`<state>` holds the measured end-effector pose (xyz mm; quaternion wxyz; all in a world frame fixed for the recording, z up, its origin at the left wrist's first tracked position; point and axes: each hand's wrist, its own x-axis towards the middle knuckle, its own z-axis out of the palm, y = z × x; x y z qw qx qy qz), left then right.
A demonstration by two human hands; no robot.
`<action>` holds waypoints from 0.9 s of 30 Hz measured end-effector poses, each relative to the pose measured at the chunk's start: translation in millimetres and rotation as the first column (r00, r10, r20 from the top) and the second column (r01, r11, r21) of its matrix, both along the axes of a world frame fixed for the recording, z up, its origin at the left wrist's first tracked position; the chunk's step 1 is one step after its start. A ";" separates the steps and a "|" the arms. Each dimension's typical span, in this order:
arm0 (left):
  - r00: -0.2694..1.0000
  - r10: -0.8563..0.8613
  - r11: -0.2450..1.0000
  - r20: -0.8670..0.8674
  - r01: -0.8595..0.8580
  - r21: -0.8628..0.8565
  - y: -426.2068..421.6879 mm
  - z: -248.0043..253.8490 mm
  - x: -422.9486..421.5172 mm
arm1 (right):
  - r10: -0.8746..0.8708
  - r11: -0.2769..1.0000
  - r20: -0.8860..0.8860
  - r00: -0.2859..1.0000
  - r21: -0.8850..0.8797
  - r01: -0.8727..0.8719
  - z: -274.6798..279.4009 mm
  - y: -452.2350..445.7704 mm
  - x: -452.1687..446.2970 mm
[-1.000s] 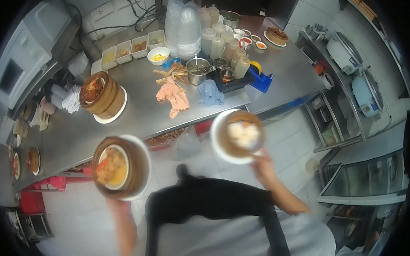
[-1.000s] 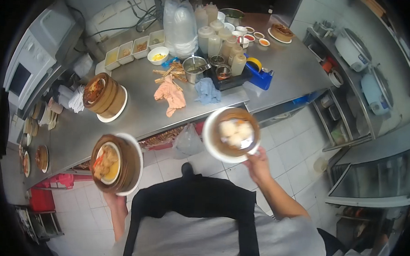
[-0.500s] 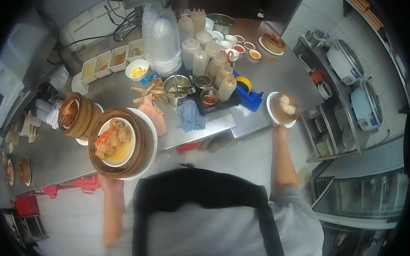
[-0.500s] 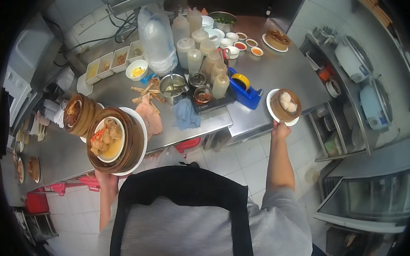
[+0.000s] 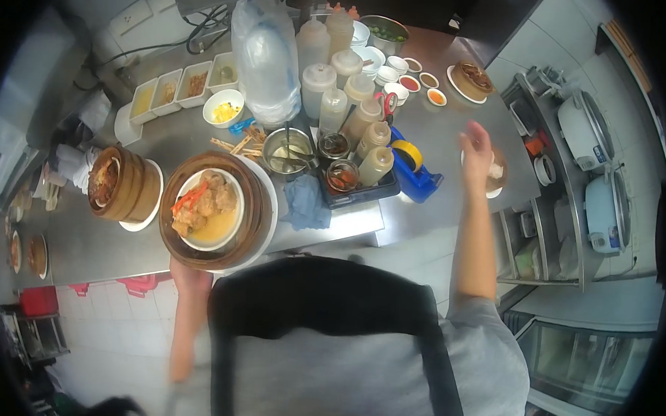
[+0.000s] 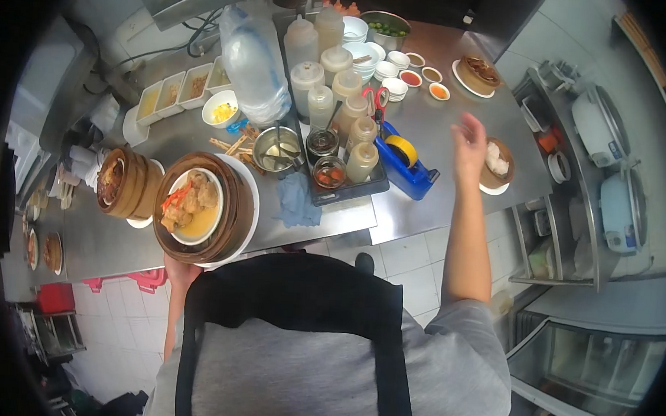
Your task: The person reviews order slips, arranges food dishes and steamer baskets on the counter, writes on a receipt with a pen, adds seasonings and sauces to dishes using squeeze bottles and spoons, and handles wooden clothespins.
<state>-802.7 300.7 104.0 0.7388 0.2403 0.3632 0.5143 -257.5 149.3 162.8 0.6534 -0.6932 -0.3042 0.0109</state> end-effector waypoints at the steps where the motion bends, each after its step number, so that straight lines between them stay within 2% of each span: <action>1: 1.000 0.023 1.000 -0.016 -0.023 0.001 -3.2 -0.5 5.7 | 0.199 0.979 -0.050 0.979 -0.040 -0.201 21.4 12.1 -21.6; 2: 0.998 0.047 0.999 -0.035 -0.047 0.000 -7.6 -0.5 11.7 | 0.388 0.915 -0.109 0.915 -0.070 -0.396 34.4 21.4 -36.7; 3: 0.998 0.068 0.998 0.002 -0.068 -0.010 -15.6 9.2 22.0 | 0.574 0.788 -0.177 0.800 -0.147 -0.598 37.7 29.6 -40.5; 4: 0.993 0.110 0.993 -0.043 -0.111 -0.035 -22.8 13.6 28.5 | 0.720 0.611 -0.260 0.643 -0.202 -0.766 38.4 35.8 -43.1; 7: 0.978 0.192 0.978 -0.076 -0.197 -0.064 -40.5 20.6 44.7 | 0.742 0.382 -0.218 0.634 -0.640 -0.667 42.3 40.8 -60.6; 10: 0.970 0.241 0.966 -0.040 -0.244 -0.086 -59.4 21.0 52.7 | 0.687 0.497 -0.120 0.716 -0.641 -0.584 59.3 49.6 -44.2; 11: 0.969 0.245 0.966 -0.021 -0.246 -0.086 -63.6 17.8 53.7 | 0.723 0.553 -0.050 0.689 -0.556 -0.621 58.8 61.9 -30.5; 14: 0.953 0.302 0.950 -0.005 -0.301 -0.085 -75.7 19.1 60.6 | 0.766 0.560 0.054 0.641 -0.545 -0.624 88.1 114.6 -35.7; 16: 0.941 0.339 0.937 -0.011 -0.339 -0.089 -84.2 22.0 67.2 | 0.803 0.556 0.264 0.534 -0.656 -0.510 97.5 149.0 -56.0; 18: 0.934 0.356 0.930 -0.024 -0.357 -0.091 -89.9 24.7 70.6 | 0.830 0.528 0.372 0.417 -0.766 -0.367 84.7 179.5 -80.3; 19: 0.942 0.335 0.942 -0.001 -0.334 -0.039 -91.6 26.3 72.6 | 0.840 0.519 0.417 0.347 -0.805 -0.288 76.4 187.7 -88.3; 20: 0.928 0.371 0.927 -0.036 -0.372 -0.047 -93.8 28.7 76.5 | 0.824 0.551 0.455 0.338 -0.784 -0.286 68.2 191.0 -93.9; 22: 0.919 0.393 0.916 0.033 -0.388 -0.099 -91.6 30.8 79.4 | 0.791 0.607 0.528 0.307 -0.738 -0.295 55.7 196.0 -107.5; 23: 0.924 0.378 0.925 0.056 -0.375 -0.057 -93.2 33.8 82.4 | 0.803 0.594 0.513 0.302 -0.730 -0.339 57.3 196.1 -107.7; 24: 0.922 0.388 0.920 0.008 -0.387 -0.065 -92.5 39.4 85.6 | 0.800 0.598 0.499 0.333 -0.706 -0.380 58.2 195.0 -104.4; 27: 0.948 0.314 0.949 0.049 -0.315 0.018 -85.5 35.3 85.2 | 0.738 0.674 0.513 0.438 -0.575 -0.464 93.7 171.7 -98.4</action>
